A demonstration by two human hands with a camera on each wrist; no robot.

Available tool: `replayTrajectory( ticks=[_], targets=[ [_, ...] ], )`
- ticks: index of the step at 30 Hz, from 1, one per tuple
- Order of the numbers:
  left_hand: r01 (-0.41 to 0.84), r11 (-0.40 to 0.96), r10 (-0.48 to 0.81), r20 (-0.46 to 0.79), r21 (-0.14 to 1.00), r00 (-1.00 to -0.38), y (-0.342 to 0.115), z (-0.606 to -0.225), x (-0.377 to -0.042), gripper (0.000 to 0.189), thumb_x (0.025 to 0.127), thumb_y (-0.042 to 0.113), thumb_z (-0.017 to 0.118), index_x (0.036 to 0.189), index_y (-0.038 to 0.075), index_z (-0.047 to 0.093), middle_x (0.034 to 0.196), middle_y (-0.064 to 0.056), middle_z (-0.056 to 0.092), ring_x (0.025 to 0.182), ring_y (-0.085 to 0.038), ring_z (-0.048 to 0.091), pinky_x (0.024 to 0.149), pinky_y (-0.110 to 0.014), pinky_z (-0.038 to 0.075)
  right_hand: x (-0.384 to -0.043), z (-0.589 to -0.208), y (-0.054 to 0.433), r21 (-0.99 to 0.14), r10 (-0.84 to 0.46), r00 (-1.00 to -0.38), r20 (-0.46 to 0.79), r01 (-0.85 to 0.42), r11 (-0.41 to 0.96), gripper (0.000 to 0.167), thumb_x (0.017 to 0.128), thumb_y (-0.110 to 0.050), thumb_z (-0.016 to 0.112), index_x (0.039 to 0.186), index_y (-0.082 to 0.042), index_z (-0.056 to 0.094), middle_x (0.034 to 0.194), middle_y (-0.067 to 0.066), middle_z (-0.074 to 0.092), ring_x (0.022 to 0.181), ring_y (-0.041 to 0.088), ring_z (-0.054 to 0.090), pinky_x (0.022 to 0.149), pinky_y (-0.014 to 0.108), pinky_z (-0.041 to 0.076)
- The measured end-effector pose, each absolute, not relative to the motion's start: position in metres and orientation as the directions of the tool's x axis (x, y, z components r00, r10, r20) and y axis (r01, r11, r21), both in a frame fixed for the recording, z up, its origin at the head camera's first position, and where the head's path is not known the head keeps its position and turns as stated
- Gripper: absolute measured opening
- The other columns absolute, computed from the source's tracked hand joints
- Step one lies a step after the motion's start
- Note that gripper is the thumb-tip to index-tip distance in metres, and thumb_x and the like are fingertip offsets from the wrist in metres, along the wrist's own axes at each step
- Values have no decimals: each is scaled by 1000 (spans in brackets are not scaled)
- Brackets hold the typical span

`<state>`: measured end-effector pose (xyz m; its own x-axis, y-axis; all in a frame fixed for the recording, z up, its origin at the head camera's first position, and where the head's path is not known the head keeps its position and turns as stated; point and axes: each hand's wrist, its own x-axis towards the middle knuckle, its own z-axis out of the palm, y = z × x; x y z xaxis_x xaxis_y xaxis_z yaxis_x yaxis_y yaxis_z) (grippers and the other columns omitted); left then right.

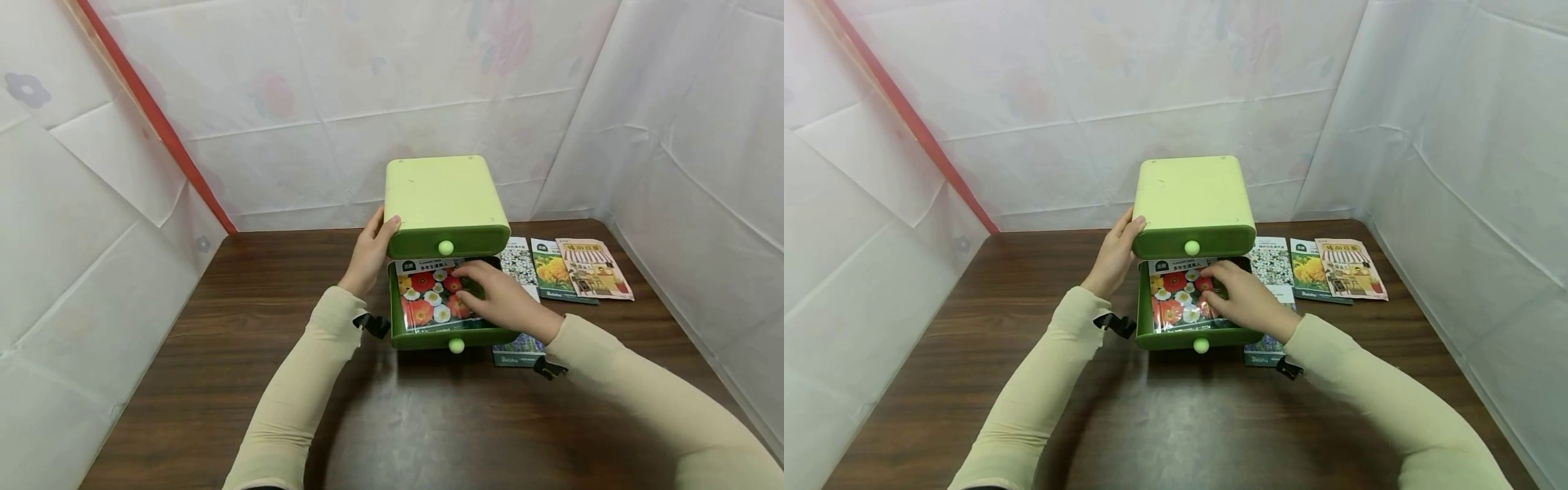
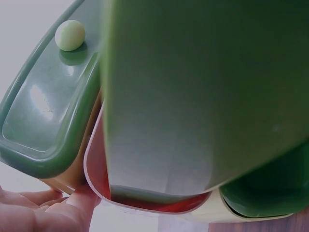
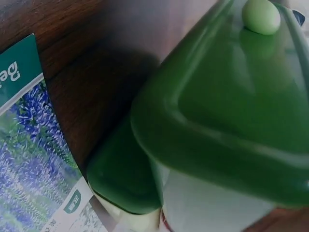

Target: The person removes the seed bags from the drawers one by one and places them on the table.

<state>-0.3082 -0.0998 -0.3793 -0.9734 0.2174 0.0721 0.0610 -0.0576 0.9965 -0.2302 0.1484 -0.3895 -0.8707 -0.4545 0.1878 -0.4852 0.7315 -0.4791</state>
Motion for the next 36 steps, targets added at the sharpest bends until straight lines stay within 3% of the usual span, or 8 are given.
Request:
replayTrajectory(
  ticks=[7,12,20,26,36],
  targets=[
    [62,-59,223,73,996,-972,-100,-380,-309,71,97,53,53,156,35,20,161,5,25,130,-25,49,106,-51,44,-240,-393,140,-406,-511,-860,20,-474,782,60,94,-37,65,145,-12,47,149,21,41,124,35,55,97,53,48],
    [61,-69,226,75,996,-971,-99,-380,-309,70,97,52,53,156,35,20,161,5,26,129,-25,50,105,-51,45,-245,-397,137,-357,-533,-845,39,-510,782,69,90,-42,70,146,-10,46,152,24,36,136,42,43,103,56,44],
    [60,-62,218,72,996,-973,-99,-380,-310,71,97,53,53,157,34,20,161,4,26,131,-25,49,106,-51,45,-252,-406,134,-187,-535,-844,31,-531,826,83,86,-55,69,150,-9,40,156,32,24,144,47,27,106,55,42],
    [67,-52,209,76,996,-975,-100,-381,-310,72,96,54,54,157,34,20,161,5,26,132,-23,47,107,-50,43,-251,-405,131,-183,-530,-847,19,-525,832,88,87,-55,68,151,-5,37,156,33,23,146,46,23,112,54,36],
    [68,-55,215,79,996,-973,-99,-382,-311,70,96,54,53,156,35,21,160,4,28,126,-25,52,103,-51,47,-255,-406,127,-290,-534,-844,38,-521,803,78,88,-44,71,147,-2,42,151,22,41,143,41,34,113,52,36]
  ],
)
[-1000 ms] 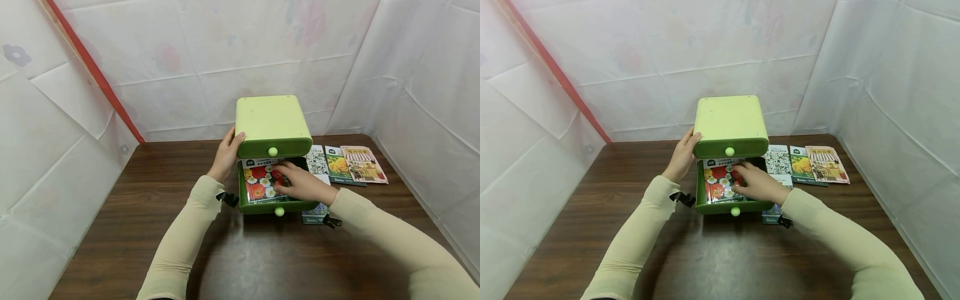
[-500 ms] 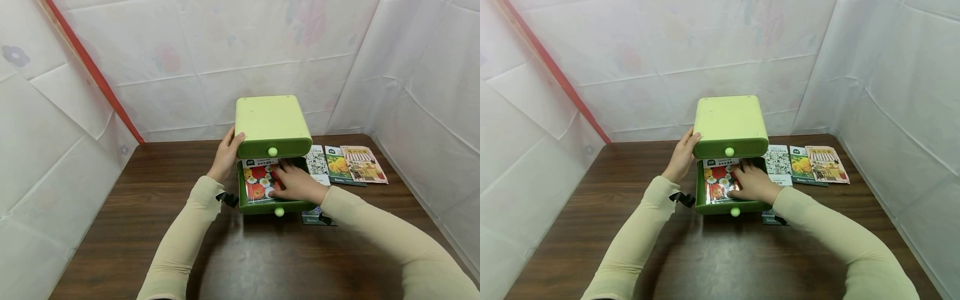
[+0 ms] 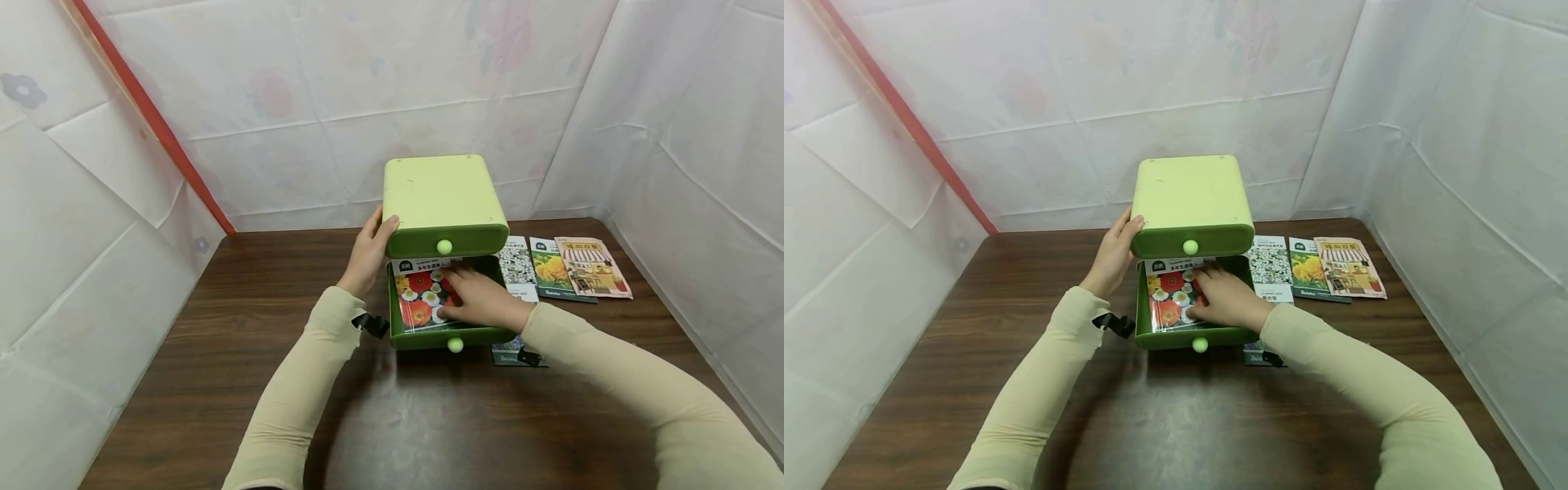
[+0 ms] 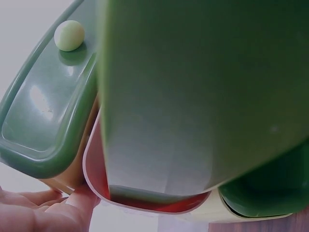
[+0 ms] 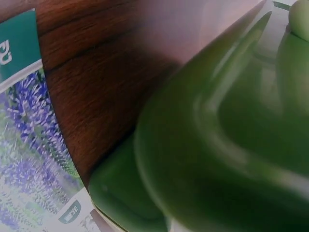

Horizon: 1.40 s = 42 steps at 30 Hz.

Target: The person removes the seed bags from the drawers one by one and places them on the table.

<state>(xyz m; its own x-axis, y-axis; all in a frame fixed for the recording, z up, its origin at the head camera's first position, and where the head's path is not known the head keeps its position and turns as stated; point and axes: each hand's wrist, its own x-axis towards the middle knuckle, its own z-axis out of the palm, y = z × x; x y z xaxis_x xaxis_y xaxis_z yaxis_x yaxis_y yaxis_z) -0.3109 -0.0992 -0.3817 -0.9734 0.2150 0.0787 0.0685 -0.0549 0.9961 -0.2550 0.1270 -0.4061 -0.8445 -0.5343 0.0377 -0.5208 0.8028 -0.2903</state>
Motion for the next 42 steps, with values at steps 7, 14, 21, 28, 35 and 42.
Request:
replayTrajectory(
  ticks=[7,14,21,28,35,42],
  targets=[
    [65,-67,220,79,996,-972,-99,-382,-311,70,97,53,52,156,35,20,160,4,28,124,-27,53,102,-52,47,-253,-402,126,-386,-479,-878,20,-449,806,71,90,-36,70,146,-2,44,135,19,57,114,28,60,90,44,51],
    [63,-70,219,77,996,-973,-99,-382,-311,71,97,53,53,157,34,19,160,4,27,125,-26,53,103,-52,47,-250,-395,127,-536,-404,-914,-43,-320,781,60,95,-30,64,145,-4,46,96,15,69,53,11,50,61,33,44],
    [61,-71,212,75,996,-974,-99,-381,-311,71,97,53,53,157,35,20,160,4,28,123,-26,54,102,-52,47,-250,-393,134,-684,-344,-939,-16,-241,688,53,98,-21,58,143,4,46,139,24,55,86,32,68,92,47,51],
    [45,-68,218,59,997,-974,-99,-382,-312,69,98,51,52,157,35,19,161,5,27,125,-26,52,103,-50,47,-255,-394,136,-797,-265,-963,-48,-123,591,45,98,-17,56,137,5,52,137,24,56,122,37,58,92,44,53],
    [34,-56,237,46,998,-971,-100,-368,-301,68,101,43,48,159,27,14,163,0,22,127,-27,51,104,-49,47,-260,-395,139,-931,-259,-956,-136,33,363,50,101,-10,51,144,12,38,142,31,47,122,42,57,97,43,53],
    [51,-47,236,60,998,-970,-99,-358,-291,67,102,41,46,159,24,15,162,-3,25,124,-27,53,103,-49,47,-266,-393,136,-925,-244,-942,-231,134,356,50,102,-13,52,144,12,39,135,31,53,111,33,64,93,40,55]
  ],
)
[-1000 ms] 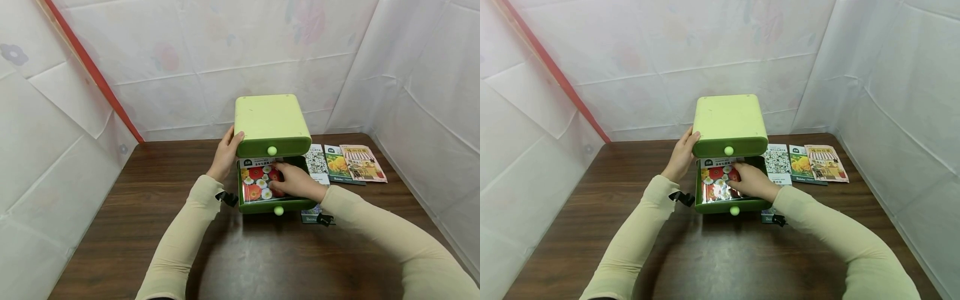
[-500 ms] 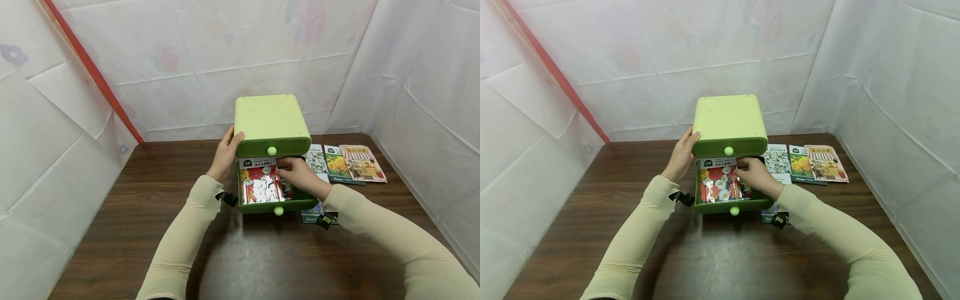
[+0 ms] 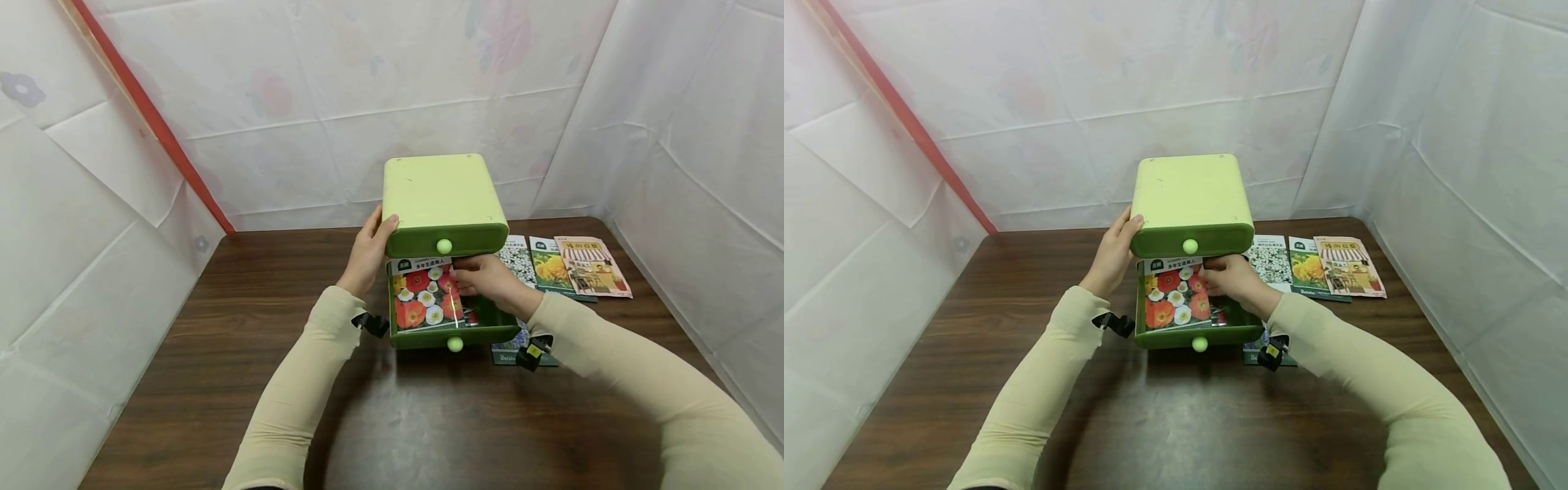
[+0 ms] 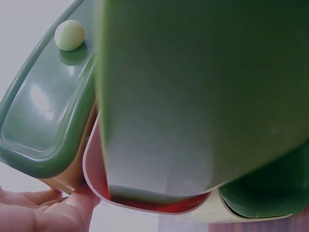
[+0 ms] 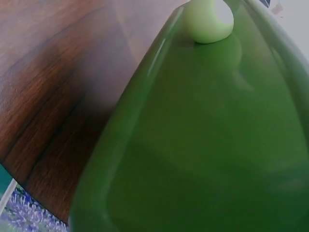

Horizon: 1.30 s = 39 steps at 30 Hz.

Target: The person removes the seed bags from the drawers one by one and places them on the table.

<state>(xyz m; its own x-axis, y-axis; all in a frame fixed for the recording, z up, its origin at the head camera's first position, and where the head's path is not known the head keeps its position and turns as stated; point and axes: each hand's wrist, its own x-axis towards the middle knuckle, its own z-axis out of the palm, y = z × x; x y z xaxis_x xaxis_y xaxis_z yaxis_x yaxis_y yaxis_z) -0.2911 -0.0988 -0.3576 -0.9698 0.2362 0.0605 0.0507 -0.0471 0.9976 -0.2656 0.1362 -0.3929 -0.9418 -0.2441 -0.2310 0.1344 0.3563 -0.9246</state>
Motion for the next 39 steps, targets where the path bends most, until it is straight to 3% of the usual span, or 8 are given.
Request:
replayTrajectory(
  ticks=[7,14,30,39],
  targets=[
    [47,-54,233,58,997,-971,-100,-376,-309,68,101,44,49,158,29,15,162,2,23,129,-26,50,104,-50,46,-266,-396,134,-887,-242,-908,-342,228,401,50,101,-10,53,144,11,38,129,29,57,92,19,68,83,34,59],
    [64,-67,221,77,996,-972,-99,-381,-310,70,98,52,51,157,35,19,161,5,26,127,-26,52,104,-50,46,-265,-398,133,-881,-263,-886,-382,263,393,33,100,-9,54,128,8,51,97,9,65,73,12,65,71,31,60],
    [63,-62,222,76,996,-972,-100,-380,-308,69,97,53,52,156,37,20,160,6,27,125,-26,53,105,-50,46,-265,-392,140,-885,-243,-897,-368,258,389,32,102,-12,51,126,8,49,95,5,59,79,11,61,77,31,58],
    [58,-52,212,68,997,-975,-99,-381,-310,71,96,55,53,156,36,21,160,6,27,128,-25,52,105,-50,45,-263,-380,150,-900,-282,-878,-387,293,323,35,101,-13,52,129,8,46,86,-3,58,72,6,57,70,25,54]
  ],
)
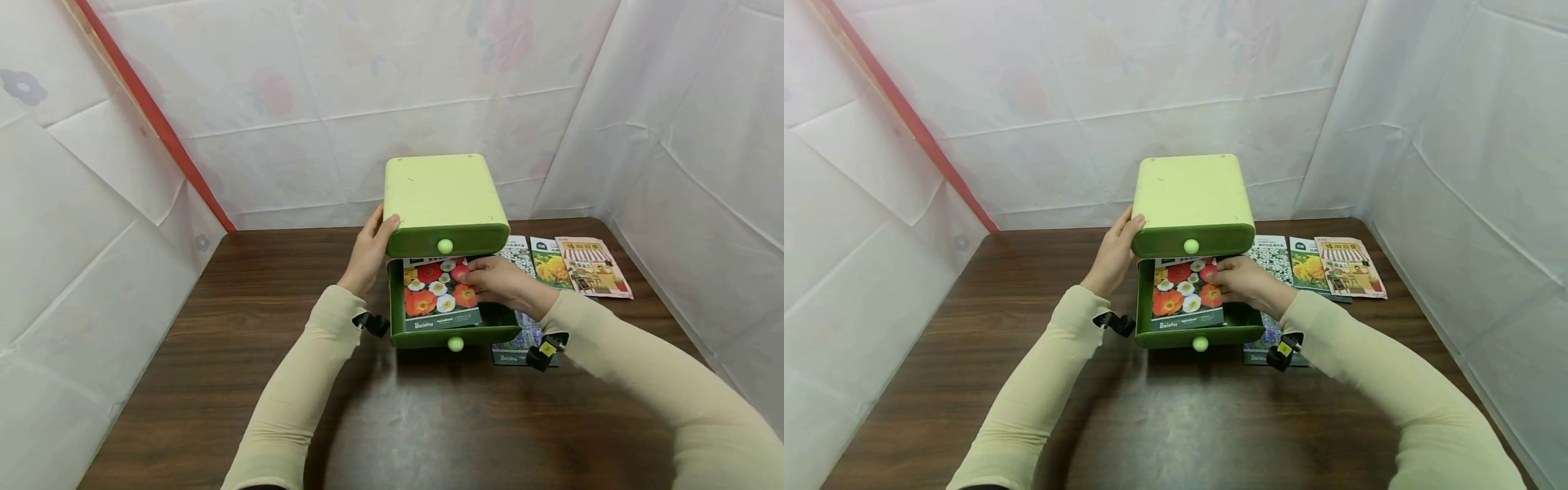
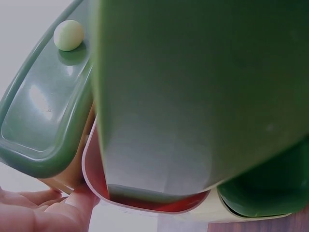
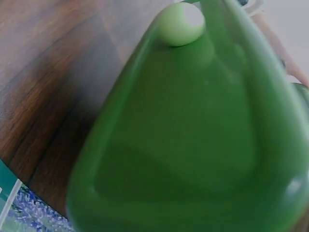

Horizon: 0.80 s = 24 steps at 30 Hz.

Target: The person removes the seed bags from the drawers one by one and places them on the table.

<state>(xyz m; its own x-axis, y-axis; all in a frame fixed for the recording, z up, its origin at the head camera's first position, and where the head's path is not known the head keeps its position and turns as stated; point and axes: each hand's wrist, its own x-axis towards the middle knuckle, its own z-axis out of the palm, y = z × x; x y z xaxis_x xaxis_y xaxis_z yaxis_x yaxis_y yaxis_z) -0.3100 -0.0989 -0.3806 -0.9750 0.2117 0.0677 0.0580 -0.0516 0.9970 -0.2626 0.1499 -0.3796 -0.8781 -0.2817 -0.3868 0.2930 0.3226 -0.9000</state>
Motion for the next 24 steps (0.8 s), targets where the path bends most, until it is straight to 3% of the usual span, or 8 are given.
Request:
replayTrajectory(
  ticks=[3,10,18,24],
  targets=[
    [56,-57,208,67,997,-976,-98,-382,-311,71,96,55,53,156,36,21,160,5,28,127,-26,52,104,-50,46,-260,-374,154,-901,-293,-870,-397,308,307,34,102,-12,51,129,7,45,84,-3,56,70,6,54,69,25,52],
    [58,-61,204,69,996,-976,-98,-381,-311,72,96,53,53,157,34,20,161,4,26,130,-25,50,106,-50,45,-252,-368,160,-898,-315,-846,-430,365,245,14,101,-12,53,111,-2,53,85,-4,60,67,5,56,68,24,54],
    [64,-54,210,74,996,-975,-99,-381,-311,72,97,53,53,157,33,19,161,4,25,131,-26,49,106,-50,45,-236,-359,165,-896,-357,-826,-437,366,251,17,101,-11,52,113,0,52,78,-3,50,63,6,42,66,24,52],
    [62,-54,201,71,997,-977,-98,-381,-311,73,96,53,53,157,32,19,160,3,28,128,-25,51,105,-49,46,-225,-352,170,-902,-411,-805,-428,353,248,23,100,-11,53,118,5,53,94,1,66,76,7,63,73,26,58]
  ],
)
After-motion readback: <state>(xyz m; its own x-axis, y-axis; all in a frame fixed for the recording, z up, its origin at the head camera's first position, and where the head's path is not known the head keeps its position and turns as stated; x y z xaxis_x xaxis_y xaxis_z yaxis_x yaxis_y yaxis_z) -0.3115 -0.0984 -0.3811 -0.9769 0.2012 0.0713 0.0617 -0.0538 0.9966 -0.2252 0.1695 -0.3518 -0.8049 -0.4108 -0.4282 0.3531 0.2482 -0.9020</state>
